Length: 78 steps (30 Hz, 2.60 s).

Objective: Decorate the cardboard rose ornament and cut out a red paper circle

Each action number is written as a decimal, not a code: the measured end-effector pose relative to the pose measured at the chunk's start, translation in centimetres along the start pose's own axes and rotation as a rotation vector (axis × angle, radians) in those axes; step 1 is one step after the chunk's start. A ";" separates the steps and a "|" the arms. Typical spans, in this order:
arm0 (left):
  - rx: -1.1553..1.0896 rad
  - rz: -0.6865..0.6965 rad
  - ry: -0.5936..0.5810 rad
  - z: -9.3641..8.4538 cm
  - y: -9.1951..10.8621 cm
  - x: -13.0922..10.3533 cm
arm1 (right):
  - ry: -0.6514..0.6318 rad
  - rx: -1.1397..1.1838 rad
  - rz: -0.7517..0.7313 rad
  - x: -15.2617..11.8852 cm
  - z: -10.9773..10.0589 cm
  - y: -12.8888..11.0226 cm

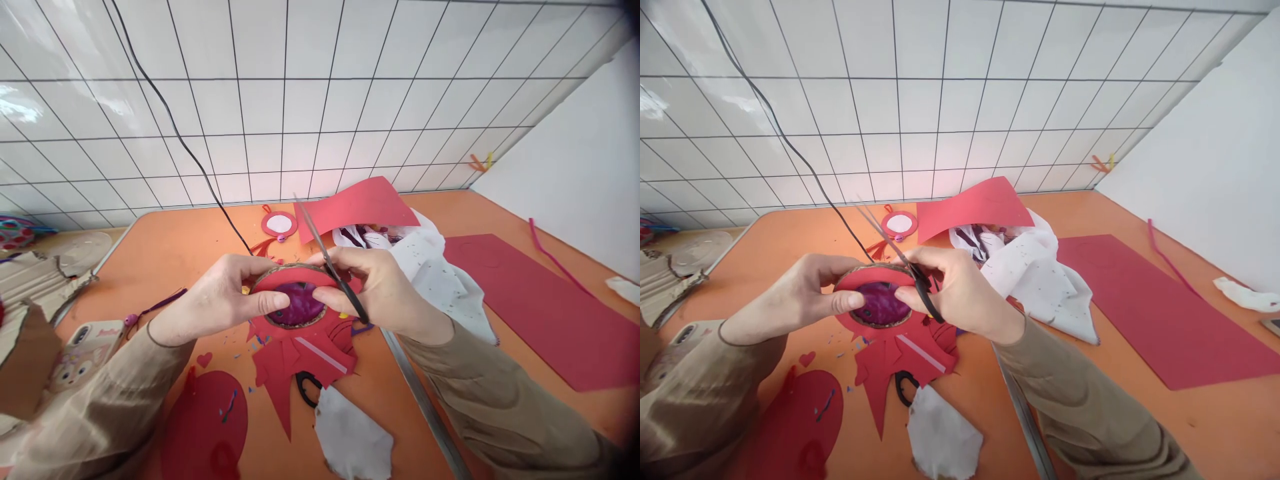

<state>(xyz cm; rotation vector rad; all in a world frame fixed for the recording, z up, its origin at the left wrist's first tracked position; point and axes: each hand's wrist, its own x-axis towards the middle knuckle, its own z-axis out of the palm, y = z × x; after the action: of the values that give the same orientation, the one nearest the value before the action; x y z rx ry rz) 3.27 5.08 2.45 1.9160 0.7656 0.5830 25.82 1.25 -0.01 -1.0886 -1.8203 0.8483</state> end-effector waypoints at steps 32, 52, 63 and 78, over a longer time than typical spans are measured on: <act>-0.575 -0.046 0.344 1.5 -3.1 0.9 | 0.379 0.225 0.052 0.7 0.4 0.5; -0.653 0.026 0.264 2.8 -2.8 0.7 | 0.255 0.159 -0.050 0.2 0.6 0.2; -0.559 0.185 0.236 1.7 -3.0 0.8 | 0.003 -0.281 -0.213 -0.5 -3.0 -0.3; -0.450 0.272 0.232 0.9 -3.1 0.3 | -0.060 -0.663 -0.291 -0.7 -3.4 -1.1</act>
<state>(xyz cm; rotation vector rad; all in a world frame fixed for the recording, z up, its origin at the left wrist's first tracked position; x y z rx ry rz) 3.27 5.83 -0.69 1.5553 0.4638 1.0639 28.66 0.65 2.15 -1.1478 -2.3148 0.0925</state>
